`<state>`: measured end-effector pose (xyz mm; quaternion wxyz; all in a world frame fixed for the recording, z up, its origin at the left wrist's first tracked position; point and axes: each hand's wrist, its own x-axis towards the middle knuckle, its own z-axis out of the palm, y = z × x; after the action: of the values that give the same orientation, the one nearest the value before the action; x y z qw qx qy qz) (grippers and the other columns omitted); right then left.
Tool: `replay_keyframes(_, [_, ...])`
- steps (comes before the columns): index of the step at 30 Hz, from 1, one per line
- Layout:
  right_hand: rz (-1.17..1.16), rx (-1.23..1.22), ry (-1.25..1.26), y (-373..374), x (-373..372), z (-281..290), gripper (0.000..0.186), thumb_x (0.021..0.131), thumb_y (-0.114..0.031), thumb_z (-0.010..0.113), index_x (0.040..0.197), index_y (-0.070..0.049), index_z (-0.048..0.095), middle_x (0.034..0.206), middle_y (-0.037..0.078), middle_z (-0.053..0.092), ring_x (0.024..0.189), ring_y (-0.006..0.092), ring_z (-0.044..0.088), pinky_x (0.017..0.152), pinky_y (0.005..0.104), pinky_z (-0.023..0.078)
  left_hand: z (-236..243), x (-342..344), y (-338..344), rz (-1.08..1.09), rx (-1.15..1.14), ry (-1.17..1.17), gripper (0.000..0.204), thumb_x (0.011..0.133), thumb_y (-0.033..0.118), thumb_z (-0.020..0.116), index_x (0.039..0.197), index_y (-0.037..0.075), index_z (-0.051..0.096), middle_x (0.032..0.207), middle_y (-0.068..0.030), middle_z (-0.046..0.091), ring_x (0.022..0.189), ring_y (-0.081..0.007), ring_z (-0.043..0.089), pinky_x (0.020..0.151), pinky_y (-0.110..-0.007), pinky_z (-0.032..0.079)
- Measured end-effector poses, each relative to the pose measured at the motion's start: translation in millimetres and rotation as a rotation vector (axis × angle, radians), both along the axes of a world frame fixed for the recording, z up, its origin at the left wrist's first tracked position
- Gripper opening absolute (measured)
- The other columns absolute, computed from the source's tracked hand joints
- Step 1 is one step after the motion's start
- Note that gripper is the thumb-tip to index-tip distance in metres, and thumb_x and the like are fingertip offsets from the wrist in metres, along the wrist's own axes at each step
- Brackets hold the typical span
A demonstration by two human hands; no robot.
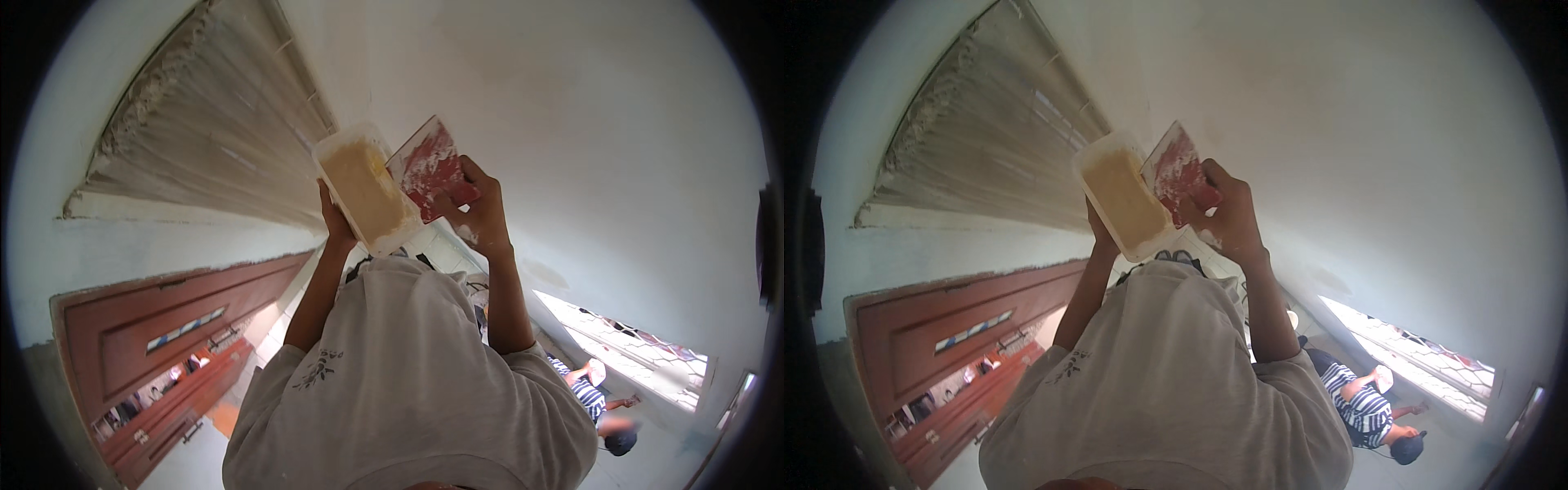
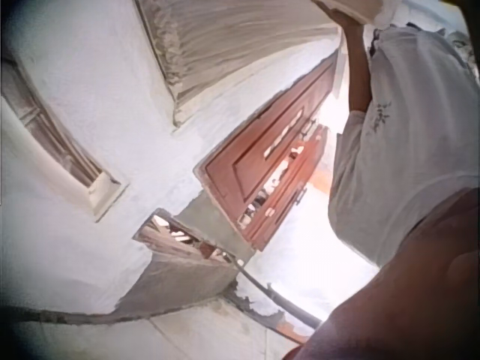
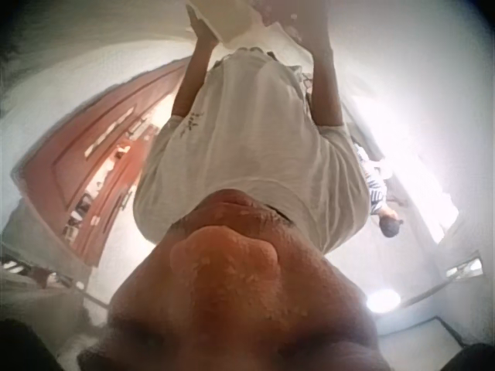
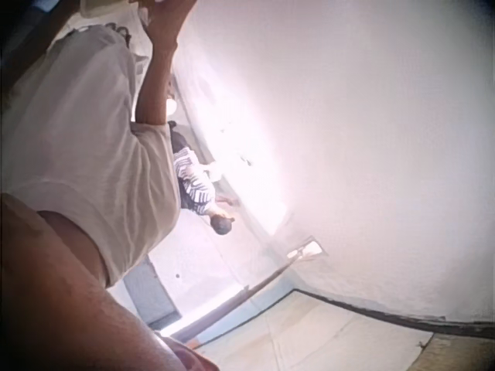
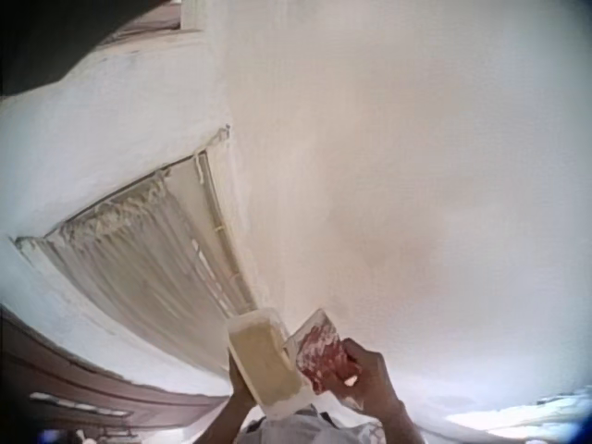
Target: The person applies plaster to the upper wall and ceiling area using a putty knife, frequently reloading the knife with compound from a plastic container held in the other hand.
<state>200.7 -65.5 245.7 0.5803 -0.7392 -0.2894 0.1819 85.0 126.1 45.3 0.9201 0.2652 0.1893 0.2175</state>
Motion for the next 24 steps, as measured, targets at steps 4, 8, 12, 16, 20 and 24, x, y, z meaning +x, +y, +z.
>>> replay_keyframes(4, [0.156, -0.130, -0.273, 10.0, -17.6, 0.1, 0.029, 0.082, -0.003, 0.070, 0.108, 0.003, 0.059, 0.084, 0.016, 0.065, 0.073, 0.0208, 0.065, 0.069, 0.0310, 0.052, -3.7, -10.0, -1.6, -0.011, -0.139, -0.051, 0.075, 0.098, 0.069, 0.033, 0.145, 0.012, 0.046, 0.131, -0.0103, 0.060, 0.116, -0.0275, 0.060, 0.101, -0.041, 0.049])
replay_keyframes(8, [0.126, -0.289, -0.274, 33.3, -37.8, -23.4, 0.034, 0.093, -0.016, 0.064, 0.118, 0.002, 0.052, 0.085, 0.021, 0.068, 0.075, 0.0348, 0.070, 0.067, 0.0431, 0.056, 0.2, -11.3, -16.4, 0.055, -0.214, -0.007, 0.075, 0.098, 0.069, 0.033, 0.144, 0.012, 0.046, 0.132, -0.0097, 0.059, 0.118, -0.0267, 0.058, 0.104, -0.041, 0.047])
replay_keyframes(12, [0.229, -0.529, -0.460, 60.9, -53.0, -47.7, 0.034, 0.099, -0.026, 0.055, 0.120, 0.002, 0.051, 0.079, 0.021, 0.069, 0.073, 0.0387, 0.069, 0.066, 0.0466, 0.056, -3.5, -10.4, -25.2, 0.119, -0.252, -0.003, 0.071, 0.099, 0.067, 0.034, 0.141, 0.012, 0.049, 0.131, -0.0088, 0.059, 0.120, -0.0250, 0.057, 0.106, -0.042, 0.046])
replay_keyframes(16, [0.298, -0.534, -0.495, 63.0, -48.4, -40.8, 0.033, 0.098, -0.024, 0.055, 0.119, 0.001, 0.052, 0.079, 0.021, 0.069, 0.071, 0.0403, 0.068, 0.064, 0.0478, 0.055, -17.5, -10.4, -25.4, 0.193, -0.216, -0.027, 0.062, 0.102, 0.061, 0.036, 0.139, 0.012, 0.051, 0.129, -0.0075, 0.060, 0.117, -0.0242, 0.059, 0.105, -0.040, 0.047])
replay_keyframes(20, [0.147, -0.313, -0.378, 31.7, -30.8, -15.1, 0.036, 0.093, -0.016, 0.064, 0.122, 0.001, 0.053, 0.087, 0.018, 0.071, 0.074, 0.0307, 0.072, 0.064, 0.0389, 0.057, -27.6, -11.5, -16.4, 0.052, -0.273, -0.276, 0.058, 0.103, 0.055, 0.036, 0.139, 0.013, 0.050, 0.130, -0.0070, 0.060, 0.116, -0.0248, 0.060, 0.103, -0.040, 0.049])
replay_keyframes(24, [-0.076, -0.019, 0.234, 8.5, -21.4, -8.9, 0.041, 0.089, -0.007, 0.071, 0.125, 0.002, 0.053, 0.101, 0.016, 0.073, 0.085, 0.0194, 0.072, 0.072, 0.0295, 0.056, -31.4, -10.2, -15.3, 0.091, -0.223, -0.159, 0.057, 0.103, 0.055, 0.036, 0.140, 0.013, 0.049, 0.131, -0.0068, 0.060, 0.117, -0.0251, 0.059, 0.102, -0.041, 0.049])
